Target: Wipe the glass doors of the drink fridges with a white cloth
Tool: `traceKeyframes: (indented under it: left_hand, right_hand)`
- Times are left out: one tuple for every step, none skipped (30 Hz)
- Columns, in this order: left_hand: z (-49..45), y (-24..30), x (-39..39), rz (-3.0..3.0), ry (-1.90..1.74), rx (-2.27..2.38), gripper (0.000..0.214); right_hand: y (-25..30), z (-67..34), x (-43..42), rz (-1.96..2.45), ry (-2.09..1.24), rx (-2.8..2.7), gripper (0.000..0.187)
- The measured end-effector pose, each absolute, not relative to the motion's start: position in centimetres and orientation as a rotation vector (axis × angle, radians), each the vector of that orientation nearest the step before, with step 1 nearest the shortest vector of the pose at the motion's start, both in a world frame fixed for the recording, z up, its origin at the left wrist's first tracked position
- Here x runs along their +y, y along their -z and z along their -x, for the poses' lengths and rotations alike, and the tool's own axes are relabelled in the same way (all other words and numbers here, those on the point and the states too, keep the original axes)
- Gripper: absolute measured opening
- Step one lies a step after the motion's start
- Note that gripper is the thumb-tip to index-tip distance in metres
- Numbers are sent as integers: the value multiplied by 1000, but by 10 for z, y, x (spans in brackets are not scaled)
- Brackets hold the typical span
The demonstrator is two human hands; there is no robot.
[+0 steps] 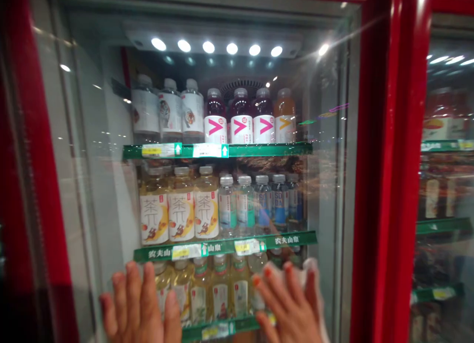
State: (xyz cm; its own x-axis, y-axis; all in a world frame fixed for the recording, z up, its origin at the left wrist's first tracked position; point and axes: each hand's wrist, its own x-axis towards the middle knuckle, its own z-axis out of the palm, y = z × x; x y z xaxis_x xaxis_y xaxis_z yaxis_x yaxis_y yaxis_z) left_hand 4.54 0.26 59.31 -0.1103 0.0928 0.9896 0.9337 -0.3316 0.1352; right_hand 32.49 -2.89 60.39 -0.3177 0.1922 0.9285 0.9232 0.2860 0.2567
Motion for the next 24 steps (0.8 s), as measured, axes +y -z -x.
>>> traceKeyframes:
  left_hand:
    - [-47, -594, 2, 1453, 1535, -1187, 84]
    - [-49, -596, 1, 1452, 1537, -1186, 84]
    - [-50, -598, -1, 1453, 1529, -1174, 84]
    - [-51, -600, -2, 1458, 1512, -1158, 85]
    - [-51, -602, -3, 1464, 1496, -1140, 85]
    - [-49, -603, -3, 1472, 1483, -1130, 85]
    - [-47, -604, -4, 1481, 1476, -1126, 84]
    - [-45, -603, -4, 1491, 1475, -1125, 85]
    - [-42, -602, -5, 1503, 1479, -1121, 85]
    - [-39, -601, -5, 1520, 1483, -1109, 85]
    - [-36, -600, -5, 1536, 1490, -1090, 85]
    - [-34, -600, -5, 1543, 1499, -1069, 84]
    - [-32, -602, -5, 1536, 1511, -1047, 83]
    - [-31, -605, -6, 1520, 1522, -1028, 82]
    - [-30, -610, -6, 1496, 1535, -1012, 81]
    - [-30, -617, -7, 1471, 1546, -1002, 80]
    - [-30, -625, -7, 1453, 1555, -994, 79]
    - [-31, -634, -7, 1446, 1563, -994, 79]
    - [-32, -643, -7, 1442, 1573, -1007, 79]
    - [-32, -650, -6, 1442, 1577, -1030, 79]
    - [-33, -656, -4, 1444, 1574, -1057, 79]
    - [-33, -660, -3, 1448, 1566, -1083, 79]
    - [-33, -662, -1, 1452, 1553, -1102, 79]
    - [-33, -663, 0, 1457, 1538, -1110, 80]
  right_hand:
    - [-624, -338, -26, 1102, 1095, -1534, 76]
    - [-647, -343, -22, 1172, 1078, -1364, 74]
    - [-668, -340, -18, 1216, 1056, -1249, 73]
    - [-684, -328, -16, 1236, 1035, -1213, 72]
    - [-693, -312, -14, 1221, 1051, -1262, 72]
    - [-692, -293, -16, 1159, 1112, -1382, 72]
    - [-683, -277, -18, 1052, 1209, -1545, 71]
    - [-668, -265, -22, 922, 1311, -1714, 68]
    - [-650, -261, -26, 804, 1390, -1851, 65]
    - [-634, -265, -29, 731, 1435, -1937, 62]
    - [-623, -276, -31, 716, 1448, -1968, 62]
    - [-620, -292, -31, 763, 1431, -1940, 63]
    - [-627, -310, -30, 853, 1387, -1859, 66]
    - [-643, -324, -28, 949, 1328, -1744, 69]
    - [-666, -334, -25, 1035, 1271, -1609, 70]
    - [-691, -335, -22, 1115, 1208, -1471, 70]
    - [-714, -327, -18, 1165, 1154, -1365, 70]
    - [-731, -312, -15, 1185, 1128, -1317, 71]
    - [-740, -293, -13, 1170, 1138, -1343, 72]
    - [-740, -272, -13, 1111, 1185, -1439, 73]
    - [-731, -253, -13, 1011, 1259, -1585, 73]
    - [-717, -240, -15, 888, 1337, -1742, 71]
    - [-701, -234, -17, 778, 1397, -1870, 69]
    - [-686, -237, -19, 713, 1427, -1944, 68]
